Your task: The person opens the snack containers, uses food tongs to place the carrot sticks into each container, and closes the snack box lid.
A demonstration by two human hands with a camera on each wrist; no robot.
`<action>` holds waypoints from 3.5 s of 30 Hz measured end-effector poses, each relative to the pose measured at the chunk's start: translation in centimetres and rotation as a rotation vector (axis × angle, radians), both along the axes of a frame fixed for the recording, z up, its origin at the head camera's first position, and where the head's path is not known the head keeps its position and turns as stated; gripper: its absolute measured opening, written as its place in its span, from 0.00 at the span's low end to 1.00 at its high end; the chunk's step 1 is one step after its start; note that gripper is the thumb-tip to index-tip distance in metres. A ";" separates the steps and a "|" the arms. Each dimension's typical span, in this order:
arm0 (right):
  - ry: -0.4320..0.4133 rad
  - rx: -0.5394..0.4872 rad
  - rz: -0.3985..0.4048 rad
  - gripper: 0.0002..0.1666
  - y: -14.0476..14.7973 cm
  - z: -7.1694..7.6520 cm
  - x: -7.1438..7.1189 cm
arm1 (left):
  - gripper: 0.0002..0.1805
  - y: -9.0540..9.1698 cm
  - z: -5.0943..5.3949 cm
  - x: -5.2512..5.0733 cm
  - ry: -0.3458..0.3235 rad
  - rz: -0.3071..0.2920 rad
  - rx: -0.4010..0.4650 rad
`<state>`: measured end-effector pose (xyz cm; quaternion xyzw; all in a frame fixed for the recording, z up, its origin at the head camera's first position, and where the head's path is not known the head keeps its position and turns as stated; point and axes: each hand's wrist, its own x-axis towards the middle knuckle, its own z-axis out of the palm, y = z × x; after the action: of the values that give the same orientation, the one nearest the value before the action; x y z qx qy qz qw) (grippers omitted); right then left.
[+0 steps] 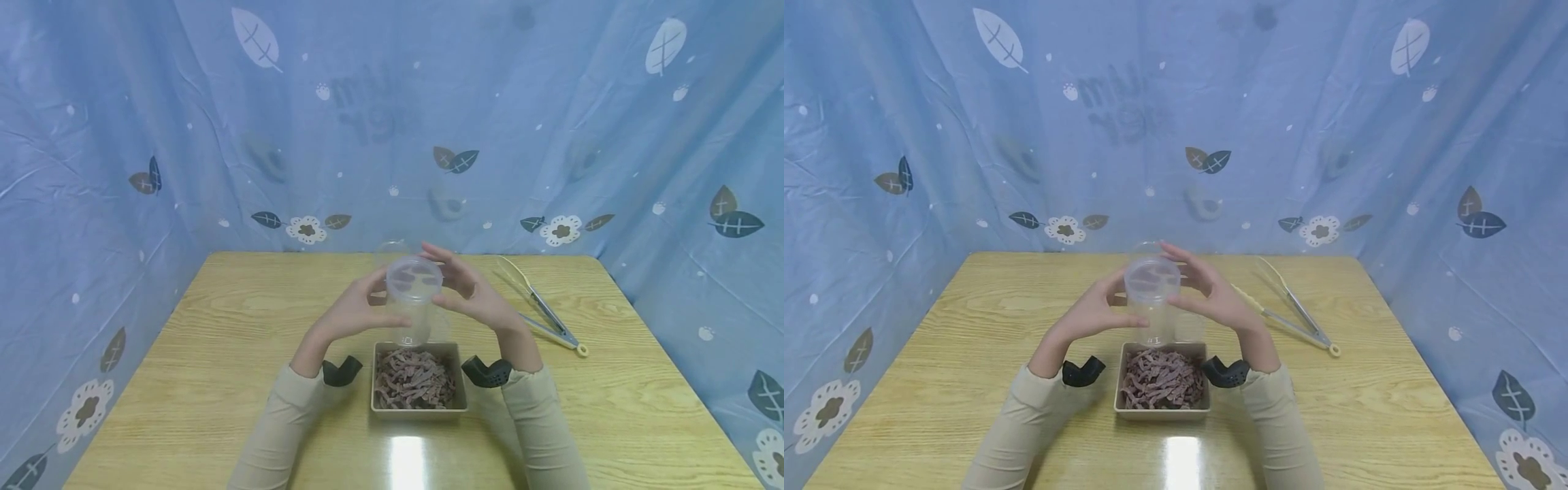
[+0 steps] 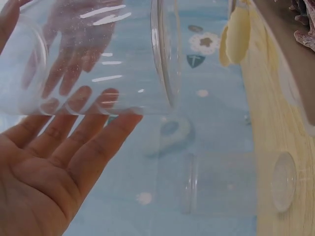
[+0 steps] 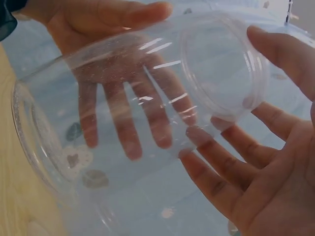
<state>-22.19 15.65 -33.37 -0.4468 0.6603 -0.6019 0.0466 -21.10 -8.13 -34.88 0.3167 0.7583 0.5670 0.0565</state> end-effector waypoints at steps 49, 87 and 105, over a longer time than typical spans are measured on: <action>0.194 0.085 -0.458 0.39 -2.8 3.5 3.9 | 0.46 0.3 0.3 0.4 -0.005 0.127 0.031; 0.235 0.152 -0.782 0.58 -4.9 0.9 3.4 | 0.45 1.7 1.2 1.9 0.186 0.304 -0.013; 0.236 0.105 -0.621 0.43 -4.1 3.4 4.6 | 0.48 1.0 1.0 1.4 0.147 0.291 -0.024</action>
<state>-17.55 11.54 -29.98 -0.2878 0.7957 -0.4969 -0.1928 -19.66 -7.14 -33.85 0.2433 0.8050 0.5354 -0.0781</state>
